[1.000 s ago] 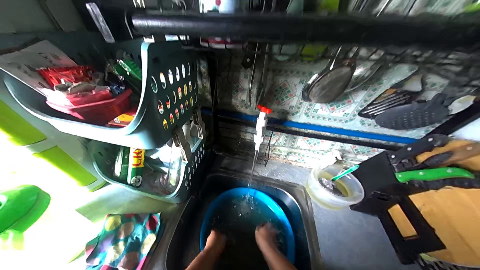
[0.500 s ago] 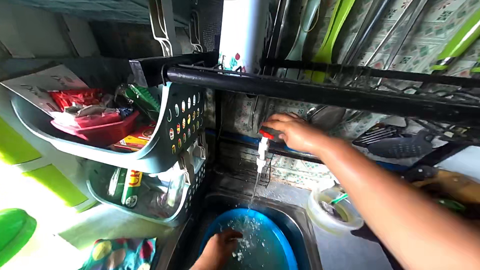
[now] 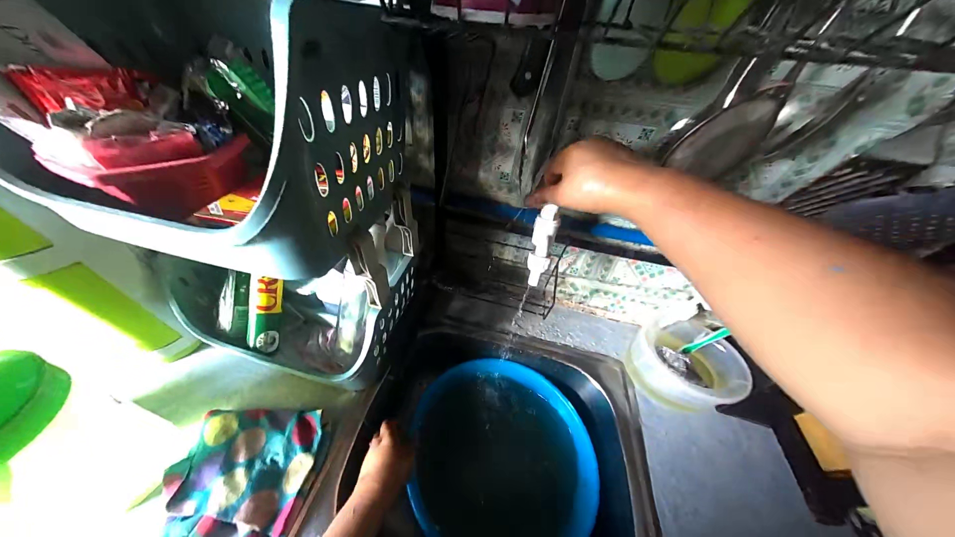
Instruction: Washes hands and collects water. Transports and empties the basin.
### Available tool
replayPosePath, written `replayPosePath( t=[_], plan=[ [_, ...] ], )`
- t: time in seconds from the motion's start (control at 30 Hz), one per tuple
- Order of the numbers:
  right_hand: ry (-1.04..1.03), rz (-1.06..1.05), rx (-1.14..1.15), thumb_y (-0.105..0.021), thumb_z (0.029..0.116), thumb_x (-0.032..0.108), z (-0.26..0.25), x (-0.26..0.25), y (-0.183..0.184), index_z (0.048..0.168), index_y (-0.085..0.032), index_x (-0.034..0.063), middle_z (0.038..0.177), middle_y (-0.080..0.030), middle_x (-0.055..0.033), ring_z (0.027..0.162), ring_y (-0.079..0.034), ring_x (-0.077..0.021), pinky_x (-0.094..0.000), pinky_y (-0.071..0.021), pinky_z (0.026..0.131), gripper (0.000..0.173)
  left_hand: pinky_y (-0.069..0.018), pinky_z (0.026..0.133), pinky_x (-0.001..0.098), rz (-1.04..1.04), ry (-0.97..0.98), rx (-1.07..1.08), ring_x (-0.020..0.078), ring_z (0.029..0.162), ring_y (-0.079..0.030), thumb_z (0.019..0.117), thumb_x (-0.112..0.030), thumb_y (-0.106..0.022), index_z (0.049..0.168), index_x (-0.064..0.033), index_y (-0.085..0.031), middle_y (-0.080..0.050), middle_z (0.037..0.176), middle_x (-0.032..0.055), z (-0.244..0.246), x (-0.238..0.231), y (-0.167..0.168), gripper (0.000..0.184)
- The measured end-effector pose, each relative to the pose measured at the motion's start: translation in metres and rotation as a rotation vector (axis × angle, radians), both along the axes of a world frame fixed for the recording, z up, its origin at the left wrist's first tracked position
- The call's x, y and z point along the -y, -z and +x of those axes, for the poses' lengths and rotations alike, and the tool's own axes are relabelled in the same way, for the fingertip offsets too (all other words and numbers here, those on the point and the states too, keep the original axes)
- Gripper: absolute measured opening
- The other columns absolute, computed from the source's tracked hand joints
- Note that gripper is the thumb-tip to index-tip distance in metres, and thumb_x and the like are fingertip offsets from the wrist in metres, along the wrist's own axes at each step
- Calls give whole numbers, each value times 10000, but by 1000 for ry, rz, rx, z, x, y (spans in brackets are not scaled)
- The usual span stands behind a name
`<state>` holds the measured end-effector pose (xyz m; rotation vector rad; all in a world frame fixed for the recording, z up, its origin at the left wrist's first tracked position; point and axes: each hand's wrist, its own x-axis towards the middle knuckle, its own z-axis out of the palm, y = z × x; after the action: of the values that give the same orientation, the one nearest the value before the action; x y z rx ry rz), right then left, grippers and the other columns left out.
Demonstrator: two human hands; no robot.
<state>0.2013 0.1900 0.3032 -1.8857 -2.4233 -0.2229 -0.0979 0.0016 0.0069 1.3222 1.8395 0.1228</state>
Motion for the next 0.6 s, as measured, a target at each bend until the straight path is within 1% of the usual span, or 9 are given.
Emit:
replayPosePath(
  t=[0.1,0.2,0.3,0.37,0.43,0.5,0.53,0.57,0.6],
  plan=[
    [304,-27,-21,-672,937,559,-34,15,-7,995,-710,-23,1086,-675,-293,1092,-638,-485,-711,-482,856,586,-446,1103,521,-79,99,-76,364,1305,-577,1062,-410,-516,1547,-47,-374,-584,1403,226,6,7,-5,622],
    [486,-12,-76,-724,917,413,-58,21,-8,1013,-673,-83,1136,-657,-315,1116,-630,-493,-699,-484,844,507,-471,1077,527,-63,128,-105,355,1260,-614,1079,-377,-482,1540,-68,-387,-627,1348,208,5,11,1,563],
    [559,19,-160,-676,923,285,-63,19,0,1072,-671,-84,1186,-653,-310,1148,-628,-486,-691,-485,853,397,-470,1078,531,-46,110,-107,348,1261,-615,1086,-325,-466,1524,-77,-428,-630,1353,198,5,14,7,505],
    [503,97,-373,-658,974,374,-45,22,9,1113,-667,-93,1200,-648,-327,1162,-619,-498,-708,-469,907,487,-472,1077,521,-46,79,-91,339,1258,-617,1087,-327,-459,1495,-57,-458,-635,1344,199,5,13,11,489],
    [421,248,-641,-516,1059,413,-26,54,39,1206,-627,-87,1192,-650,-320,1144,-630,-481,-686,-473,942,533,-472,1077,516,-55,32,-41,340,1261,-614,1085,-323,-464,1494,-42,-447,-629,1346,208,5,14,17,496],
    [457,233,-712,-398,1109,343,-17,115,98,1344,-523,-58,1186,-638,-287,1081,-656,-427,-615,-519,931,481,-469,1075,521,-68,-5,37,352,1264,-607,1090,-324,-456,1497,-31,-430,-612,1360,227,4,12,22,502],
    [533,103,-679,-413,1096,276,-12,143,141,1353,-503,-56,1130,-649,-278,1007,-675,-414,-603,-543,869,430,-464,1079,520,-75,-18,71,358,1273,-599,1093,-335,-453,1498,-25,-425,-602,1369,235,3,10,23,511],
    [632,-137,-603,-470,1056,227,-7,165,184,1374,-504,-60,1156,-663,-278,1039,-683,-405,-589,-545,897,429,-458,1083,520,-86,-29,100,362,1276,-593,1095,-351,-449,1499,-23,-422,-596,1373,242,3,8,23,521],
    [718,-426,-500,-521,1023,214,-4,182,219,1452,-445,-81,1324,-601,-301,1211,-622,-418,-588,-492,1022,526,-452,1088,522,-102,-43,125,366,1284,-586,1098,-371,-443,1507,-25,-413,-588,1380,246,3,8,24,537]
  ],
)
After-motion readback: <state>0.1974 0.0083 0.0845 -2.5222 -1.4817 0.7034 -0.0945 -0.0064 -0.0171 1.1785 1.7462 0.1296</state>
